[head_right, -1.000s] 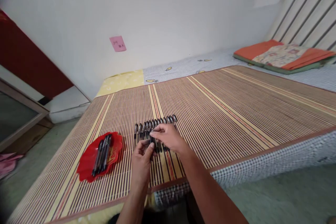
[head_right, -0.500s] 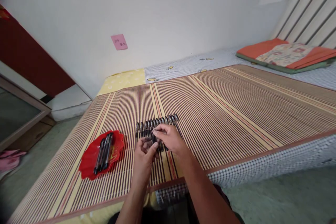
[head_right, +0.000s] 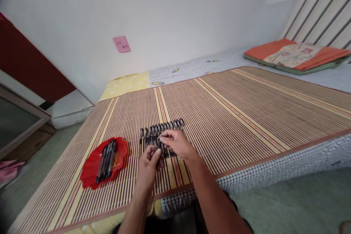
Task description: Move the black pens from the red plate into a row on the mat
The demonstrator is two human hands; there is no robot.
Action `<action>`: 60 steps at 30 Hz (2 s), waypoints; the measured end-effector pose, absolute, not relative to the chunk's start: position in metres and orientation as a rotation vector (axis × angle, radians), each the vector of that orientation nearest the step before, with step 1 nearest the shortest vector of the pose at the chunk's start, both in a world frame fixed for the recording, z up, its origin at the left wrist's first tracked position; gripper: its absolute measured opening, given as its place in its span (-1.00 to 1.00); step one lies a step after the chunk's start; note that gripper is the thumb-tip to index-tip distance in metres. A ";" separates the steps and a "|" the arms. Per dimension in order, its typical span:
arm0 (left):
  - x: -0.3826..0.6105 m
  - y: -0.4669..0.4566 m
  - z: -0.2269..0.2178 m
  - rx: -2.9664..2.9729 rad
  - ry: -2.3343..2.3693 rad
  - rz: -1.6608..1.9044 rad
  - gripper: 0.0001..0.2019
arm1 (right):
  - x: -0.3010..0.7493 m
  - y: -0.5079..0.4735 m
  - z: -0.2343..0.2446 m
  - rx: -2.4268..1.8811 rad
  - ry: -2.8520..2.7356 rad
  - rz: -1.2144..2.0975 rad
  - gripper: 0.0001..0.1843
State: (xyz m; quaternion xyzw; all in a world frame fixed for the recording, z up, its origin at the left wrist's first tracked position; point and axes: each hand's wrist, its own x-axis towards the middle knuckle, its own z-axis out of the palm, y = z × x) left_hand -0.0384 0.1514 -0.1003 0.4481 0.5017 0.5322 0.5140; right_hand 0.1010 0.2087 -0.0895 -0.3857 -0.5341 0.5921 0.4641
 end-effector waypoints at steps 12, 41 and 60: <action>-0.037 0.147 -0.102 0.966 1.037 1.044 -0.59 | 0.126 0.217 -0.084 -0.805 -0.911 1.395 -0.71; -0.041 0.148 -0.098 1.129 1.266 1.254 -0.65 | 0.177 0.225 -0.067 -1.471 -1.535 1.073 -0.72; -0.044 0.152 -0.102 1.068 1.240 1.186 -0.67 | 0.182 0.286 -0.141 -1.851 -1.685 0.750 -0.76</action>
